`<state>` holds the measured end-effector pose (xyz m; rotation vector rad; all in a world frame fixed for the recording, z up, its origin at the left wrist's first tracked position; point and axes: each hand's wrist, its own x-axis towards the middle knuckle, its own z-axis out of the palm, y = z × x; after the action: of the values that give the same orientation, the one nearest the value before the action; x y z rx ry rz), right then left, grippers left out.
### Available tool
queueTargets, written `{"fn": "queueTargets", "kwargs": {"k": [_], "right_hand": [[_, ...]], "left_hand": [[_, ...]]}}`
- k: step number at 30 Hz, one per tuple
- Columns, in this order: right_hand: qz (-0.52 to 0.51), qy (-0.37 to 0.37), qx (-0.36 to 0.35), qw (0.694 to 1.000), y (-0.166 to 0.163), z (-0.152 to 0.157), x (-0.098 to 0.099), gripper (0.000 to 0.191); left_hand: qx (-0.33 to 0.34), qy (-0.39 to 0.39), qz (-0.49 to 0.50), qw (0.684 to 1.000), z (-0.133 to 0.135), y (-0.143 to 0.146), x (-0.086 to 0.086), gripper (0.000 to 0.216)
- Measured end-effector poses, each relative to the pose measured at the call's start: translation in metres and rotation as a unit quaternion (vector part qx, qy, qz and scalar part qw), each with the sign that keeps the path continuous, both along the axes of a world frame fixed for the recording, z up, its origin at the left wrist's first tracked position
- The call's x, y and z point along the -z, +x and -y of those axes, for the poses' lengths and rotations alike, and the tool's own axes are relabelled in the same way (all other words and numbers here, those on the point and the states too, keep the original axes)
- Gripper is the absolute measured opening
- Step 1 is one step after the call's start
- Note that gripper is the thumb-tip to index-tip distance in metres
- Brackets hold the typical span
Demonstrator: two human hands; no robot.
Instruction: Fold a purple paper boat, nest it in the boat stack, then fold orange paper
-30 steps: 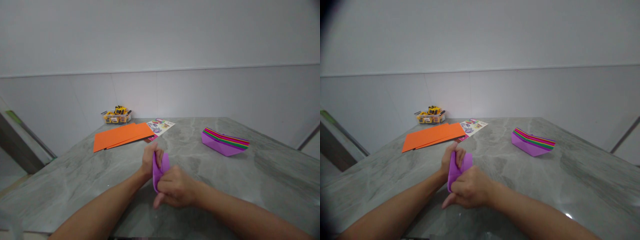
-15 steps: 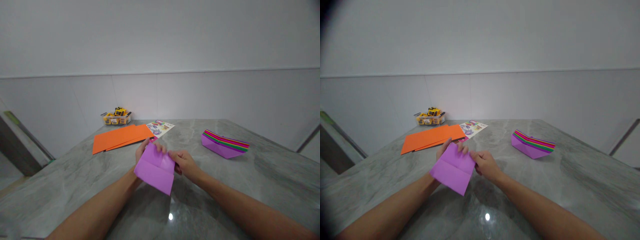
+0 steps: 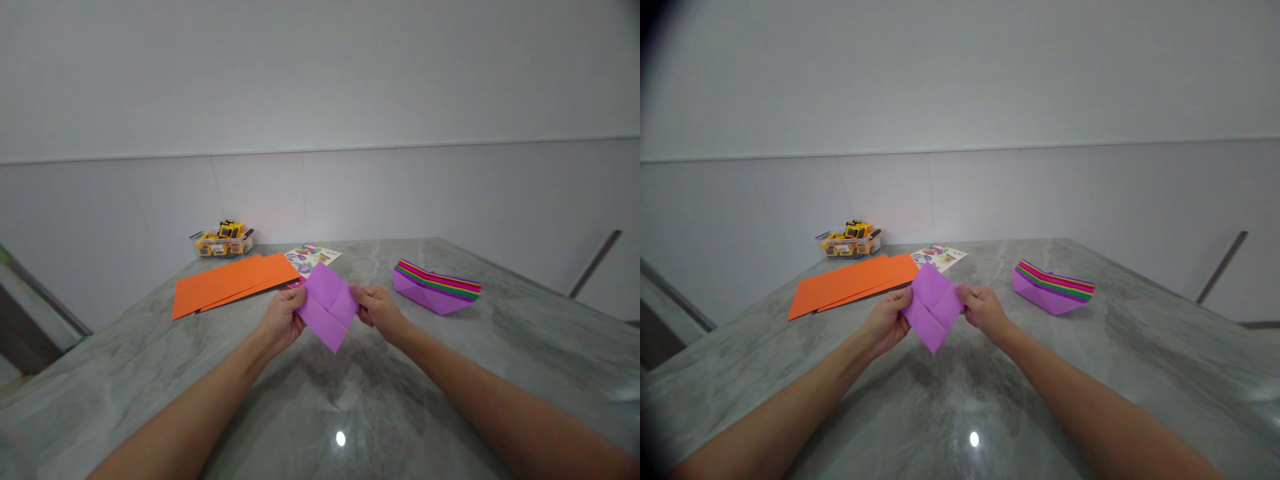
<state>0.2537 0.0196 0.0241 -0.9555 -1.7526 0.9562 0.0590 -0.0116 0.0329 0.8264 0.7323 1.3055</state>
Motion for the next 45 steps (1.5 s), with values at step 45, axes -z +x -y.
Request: {"fn": "queueTargets", "kwargs": {"k": [45], "right_hand": [[0.076,0.127,0.238,0.96,0.014,-0.017,0.009,0.053]], "left_hand": [[-0.051,0.076,-0.435,0.896,-0.007,0.001,0.027,0.027]]}}
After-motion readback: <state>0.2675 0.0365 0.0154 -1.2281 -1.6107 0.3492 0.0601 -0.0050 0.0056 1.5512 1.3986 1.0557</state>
